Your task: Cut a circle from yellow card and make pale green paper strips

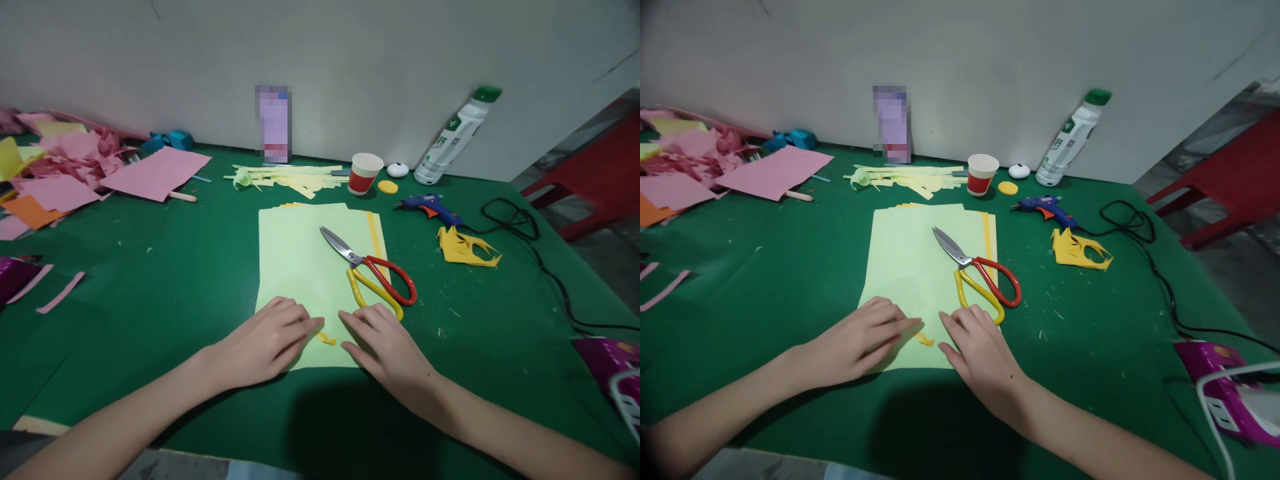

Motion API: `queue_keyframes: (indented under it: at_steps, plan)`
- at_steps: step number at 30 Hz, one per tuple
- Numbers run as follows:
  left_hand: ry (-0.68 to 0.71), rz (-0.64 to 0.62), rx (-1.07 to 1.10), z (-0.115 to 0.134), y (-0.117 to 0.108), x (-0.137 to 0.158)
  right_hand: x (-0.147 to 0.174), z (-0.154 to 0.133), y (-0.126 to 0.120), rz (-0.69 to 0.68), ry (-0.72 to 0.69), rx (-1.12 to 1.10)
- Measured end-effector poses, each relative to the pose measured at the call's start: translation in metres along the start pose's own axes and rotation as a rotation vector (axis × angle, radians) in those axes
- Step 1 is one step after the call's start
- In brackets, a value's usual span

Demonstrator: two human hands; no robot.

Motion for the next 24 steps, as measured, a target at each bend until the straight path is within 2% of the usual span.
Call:
queue_keyframes:
  at_steps: [4,12,18,24]
  plan:
    - [-0.081,0.100,-0.011,-0.007,0.000,0.001,-0.012,-0.004,0.005,0.053,-0.034,0.006]
    - [-0.116,0.094,0.030,-0.008,0.004,-0.001,-0.023,-0.006,0.004,0.110,-0.071,-0.043]
    - [-0.094,0.083,0.024,-0.010,0.006,-0.004,-0.010,0.000,-0.003,0.099,-0.063,-0.053]
    - [-0.076,0.101,-0.031,-0.013,0.011,-0.015,0.003,-0.009,0.003,0.120,-0.039,0.006]
Point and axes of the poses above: each hand's wrist, its own x-axis away from the middle knuckle, its own y-axis out of the palm, z = x × y, the point moved 1 cm from there along -x, towards the middle knuckle, and after that the axes turned 8 degrees about x, right-handed, at the moved point
